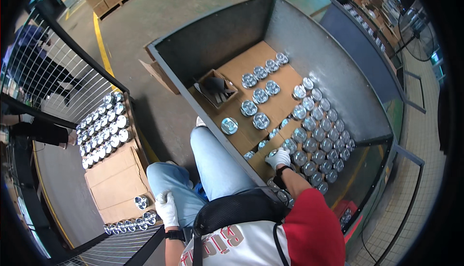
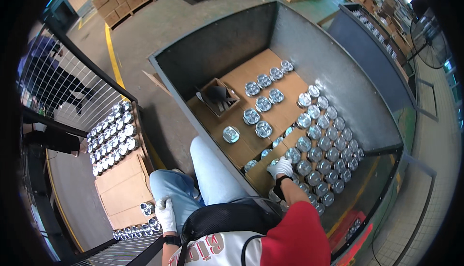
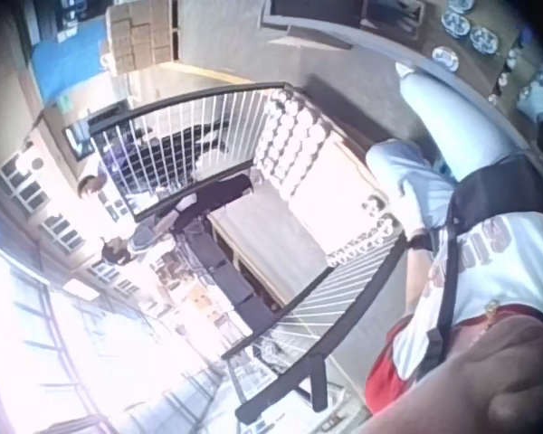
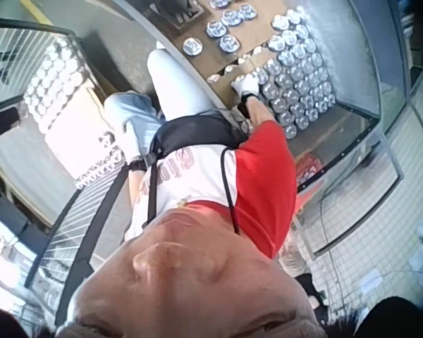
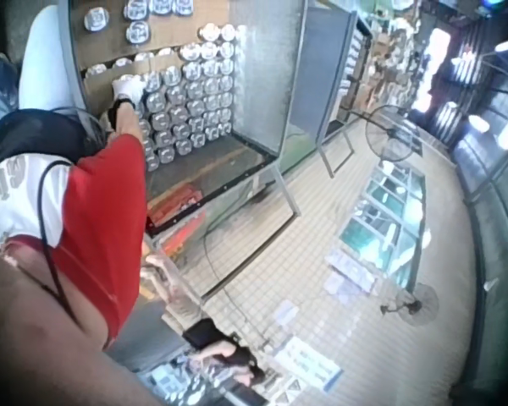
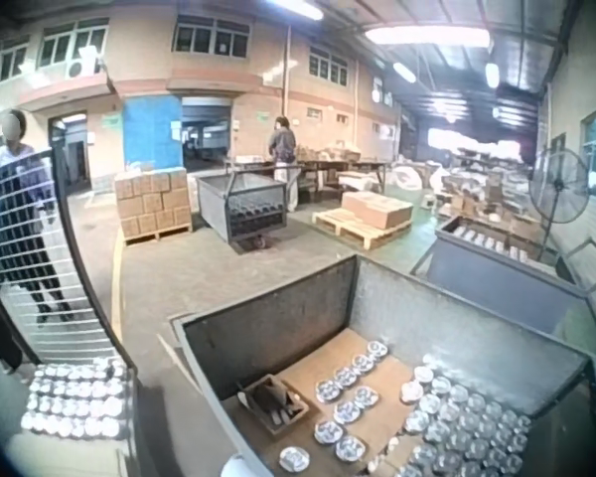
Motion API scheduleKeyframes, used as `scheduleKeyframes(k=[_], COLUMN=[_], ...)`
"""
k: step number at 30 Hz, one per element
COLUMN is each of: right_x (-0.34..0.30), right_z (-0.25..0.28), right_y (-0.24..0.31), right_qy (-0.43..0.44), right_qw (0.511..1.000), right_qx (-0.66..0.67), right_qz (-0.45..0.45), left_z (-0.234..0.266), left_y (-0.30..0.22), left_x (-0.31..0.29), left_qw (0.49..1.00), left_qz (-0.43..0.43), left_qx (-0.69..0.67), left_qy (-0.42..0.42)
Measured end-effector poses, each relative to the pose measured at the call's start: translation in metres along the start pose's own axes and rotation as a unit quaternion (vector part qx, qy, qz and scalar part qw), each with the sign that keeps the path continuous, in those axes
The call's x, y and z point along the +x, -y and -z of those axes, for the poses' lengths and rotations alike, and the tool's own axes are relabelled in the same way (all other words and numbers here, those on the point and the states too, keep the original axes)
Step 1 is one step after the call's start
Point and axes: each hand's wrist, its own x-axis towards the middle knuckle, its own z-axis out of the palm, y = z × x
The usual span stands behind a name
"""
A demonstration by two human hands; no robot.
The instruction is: Inspecting metal pistons for defects and placing them into organized trays or cartons.
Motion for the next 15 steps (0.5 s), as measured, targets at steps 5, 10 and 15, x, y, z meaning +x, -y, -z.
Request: scheduleKeyframes(k=[5,10,15], right_x=[0.027,-0.029,-0.134], right_z=[0.051,0.184,0.253], right_y=[0.017,0.081,0.135], right_qy=[0.138,0.388,0.505], right_qw=[0.786,0.402,0.331], right_qx=[0.577,0.778,0.709], right_qz=[0.174,0.286,0.364], left_z=[-0.005,0.008,0.028], left_y=[0.020,-0.038,-0.119], left_x=[0.013,0.020,0.019], left_qw=[0.994,0.936,0.879], left_qz=[0.050,0.157,0.077], left_qx=[-0.066,-0.261,-0.408], left_qy=[0.073,0.177,0.235])
